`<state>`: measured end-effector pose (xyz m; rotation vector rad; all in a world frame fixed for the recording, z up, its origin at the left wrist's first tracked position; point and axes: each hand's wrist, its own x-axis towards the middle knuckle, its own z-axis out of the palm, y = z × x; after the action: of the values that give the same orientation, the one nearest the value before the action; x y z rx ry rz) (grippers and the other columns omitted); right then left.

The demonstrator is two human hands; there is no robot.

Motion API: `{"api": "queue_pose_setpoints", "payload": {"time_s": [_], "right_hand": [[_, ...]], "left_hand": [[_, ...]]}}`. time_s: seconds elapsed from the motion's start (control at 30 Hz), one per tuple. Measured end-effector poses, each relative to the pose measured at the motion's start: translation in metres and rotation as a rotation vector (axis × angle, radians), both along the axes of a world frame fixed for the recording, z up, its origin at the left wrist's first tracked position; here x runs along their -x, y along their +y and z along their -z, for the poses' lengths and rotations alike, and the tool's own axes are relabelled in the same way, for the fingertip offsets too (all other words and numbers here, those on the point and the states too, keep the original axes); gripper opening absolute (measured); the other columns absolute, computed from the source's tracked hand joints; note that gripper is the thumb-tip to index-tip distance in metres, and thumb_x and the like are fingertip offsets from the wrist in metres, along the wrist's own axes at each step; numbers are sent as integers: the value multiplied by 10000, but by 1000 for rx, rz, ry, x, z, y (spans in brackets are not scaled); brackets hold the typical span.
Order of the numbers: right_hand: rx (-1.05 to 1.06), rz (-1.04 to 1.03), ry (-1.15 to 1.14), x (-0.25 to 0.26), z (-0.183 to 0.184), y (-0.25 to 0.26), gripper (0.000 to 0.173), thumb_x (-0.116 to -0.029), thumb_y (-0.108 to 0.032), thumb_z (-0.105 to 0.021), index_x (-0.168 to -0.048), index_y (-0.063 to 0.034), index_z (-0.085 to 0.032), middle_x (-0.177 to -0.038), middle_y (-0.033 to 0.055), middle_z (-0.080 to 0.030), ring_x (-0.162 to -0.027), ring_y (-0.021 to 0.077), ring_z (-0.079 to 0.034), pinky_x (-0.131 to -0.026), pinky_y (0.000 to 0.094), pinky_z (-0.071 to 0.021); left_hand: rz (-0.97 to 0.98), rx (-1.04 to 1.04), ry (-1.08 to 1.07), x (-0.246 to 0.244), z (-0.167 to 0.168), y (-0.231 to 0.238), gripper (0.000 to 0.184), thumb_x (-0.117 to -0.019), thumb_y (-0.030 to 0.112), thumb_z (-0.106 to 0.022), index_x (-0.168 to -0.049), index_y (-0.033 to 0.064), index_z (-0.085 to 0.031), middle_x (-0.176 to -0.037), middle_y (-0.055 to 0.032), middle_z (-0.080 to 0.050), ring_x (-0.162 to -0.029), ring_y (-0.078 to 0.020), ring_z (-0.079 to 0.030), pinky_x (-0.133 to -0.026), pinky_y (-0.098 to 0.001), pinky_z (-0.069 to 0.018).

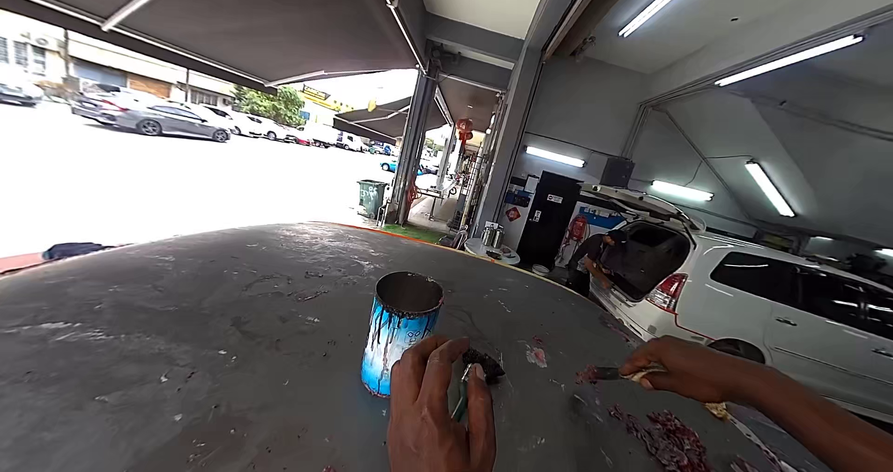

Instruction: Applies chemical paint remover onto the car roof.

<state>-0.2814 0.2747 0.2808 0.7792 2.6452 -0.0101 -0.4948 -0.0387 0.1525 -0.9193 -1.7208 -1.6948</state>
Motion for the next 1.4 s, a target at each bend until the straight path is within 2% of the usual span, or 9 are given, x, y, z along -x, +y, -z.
{"api": "queue_pose_setpoints", "payload": {"time_s": [0.33, 0.6, 0.77, 0.87, 0.97, 1.1, 1.17, 1.27, 1.4], "right_hand": [[41, -43, 40, 123, 42, 36, 334, -1065, -163, -532, -1353, -57, -664, -1341, 162, -662, -1256, 294, -617, -1099, 498, -441], [80, -23, -192, 5, 4, 10, 282, -1033, -143, -616, -1289, -82, -716, -1262, 166, -700, -1199, 330, -642, -1062, 558, -455], [1, 96, 115, -66, -14, -16, 326, -1056, -246, -583, -1359, -177, -683, -1344, 81, -682, -1258, 251, -630, -1106, 503, -457], [-137, 193, 281, -73, 3, -41, 365, -1060, -276, -555, -1406, -203, -646, -1384, 91, -654, -1270, 291, -622, -1088, 558, -467], [-407, 149, 189, -71, 59, -71, 345, -1049, -139, -519, -1368, -147, -648, -1324, 198, -642, -1101, 449, -670, -859, 656, -543], [-669, 41, 336, -86, 97, -75, 323, -963, -50, -646, -1264, -143, -715, -1164, 196, -695, -915, 433, -719, -665, 580, -599], [-588, 72, 234, -92, 99, -81, 335, -989, -18, -568, -1290, -118, -676, -1225, 223, -658, -1000, 471, -683, -722, 603, -579], [-586, 116, 309, -100, 97, -81, 313, -985, -87, -626, -1286, -134, -698, -1218, 198, -683, -981, 443, -707, -709, 604, -592], [-305, 271, 140, -107, 83, -80, 345, -1034, -227, -583, -1366, -169, -654, -1321, 157, -665, -1112, 414, -681, -872, 654, -538]], "left_hand": [[-12, 32, 24, 1, 2, -1, 282, -913, 299, -654, -1120, 134, -752, -1144, -91, -660, -1005, -162, -617, -744, -272, -527], [-7, 7, 18, -3, 3, 3, 294, -919, 335, -625, -1103, 148, -758, -1152, -68, -651, -955, -107, -610, -707, -229, -507], [12, 20, 7, -4, 3, 3, 314, -923, 361, -618, -1119, 157, -756, -1174, -82, -651, -957, -127, -618, -707, -251, -515], [17, 24, 10, -4, 2, 2, 326, -925, 363, -612, -1125, 147, -751, -1177, -86, -646, -960, -139, -618, -717, -263, -520], [2, 21, 29, -3, 3, 1, 330, -919, 362, -609, -1118, 141, -751, -1164, -91, -648, -967, -152, -618, -737, -279, -521], [-8, 19, 9, -2, 2, 2, 337, -919, 376, -595, -1114, 150, -751, -1165, -91, -651, -974, -169, -629, -739, -298, -537], [-7, 14, 9, -4, 1, 3, 338, -916, 382, -593, -1109, 155, -753, -1166, -83, -652, -980, -167, -629, -743, -296, -536], [0, 3, 8, -6, 3, 4, 339, -917, 385, -587, -1107, 158, -752, -1166, -73, -653, -1023, -173, -626, -779, -304, -541], [21, 2, 12, -7, 1, 6, 327, -915, 371, -597, -1105, 154, -753, -1158, -74, -652, -1006, -170, -624, -779, -302, -540]]}}
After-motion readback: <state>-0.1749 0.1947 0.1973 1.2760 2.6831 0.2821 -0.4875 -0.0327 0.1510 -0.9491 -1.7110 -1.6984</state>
